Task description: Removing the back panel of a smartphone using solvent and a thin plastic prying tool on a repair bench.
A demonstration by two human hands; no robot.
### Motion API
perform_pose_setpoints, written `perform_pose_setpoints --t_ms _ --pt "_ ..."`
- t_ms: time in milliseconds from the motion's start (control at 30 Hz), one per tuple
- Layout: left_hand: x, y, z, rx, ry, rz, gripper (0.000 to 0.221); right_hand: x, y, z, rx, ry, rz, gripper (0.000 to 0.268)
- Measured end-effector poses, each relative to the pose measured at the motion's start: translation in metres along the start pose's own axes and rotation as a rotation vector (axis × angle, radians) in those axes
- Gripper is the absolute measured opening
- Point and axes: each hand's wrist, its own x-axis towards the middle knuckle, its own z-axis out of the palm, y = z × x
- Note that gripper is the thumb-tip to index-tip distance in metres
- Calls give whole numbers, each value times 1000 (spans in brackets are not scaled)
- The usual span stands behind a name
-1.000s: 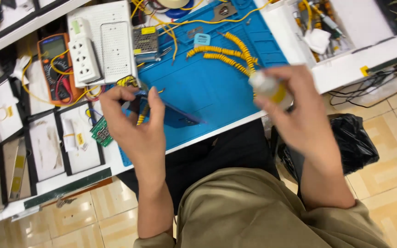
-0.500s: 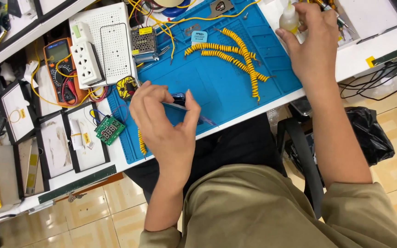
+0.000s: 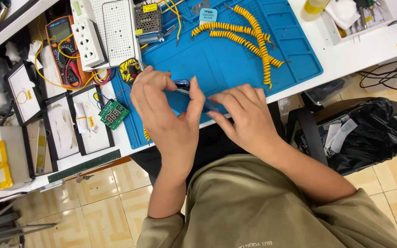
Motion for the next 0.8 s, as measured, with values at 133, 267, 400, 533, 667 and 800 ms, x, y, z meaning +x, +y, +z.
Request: perform_pose_setpoints --t_ms 133,267,400,533,667,800 --pt "-3 -1 -2 -5 15 -2 29 8 8 21 -57 37 -145 8" --pt "-3 -3 -1 1 16 4 29 7 3 22 0 18 -142 8" --pt "-3 -3 0 19 -24 -41 28 -6 1 37 175 58 -21 9" --pt "-1 -4 1 32 -21 -35 28 -11 5 45 227 86 31 7" --pt "0 -4 1 30 -32 -37 29 -1 5 34 123 93 -34 7" --pt "1 -5 1 44 -33 -29 29 6 9 33 128 40 -117 6"
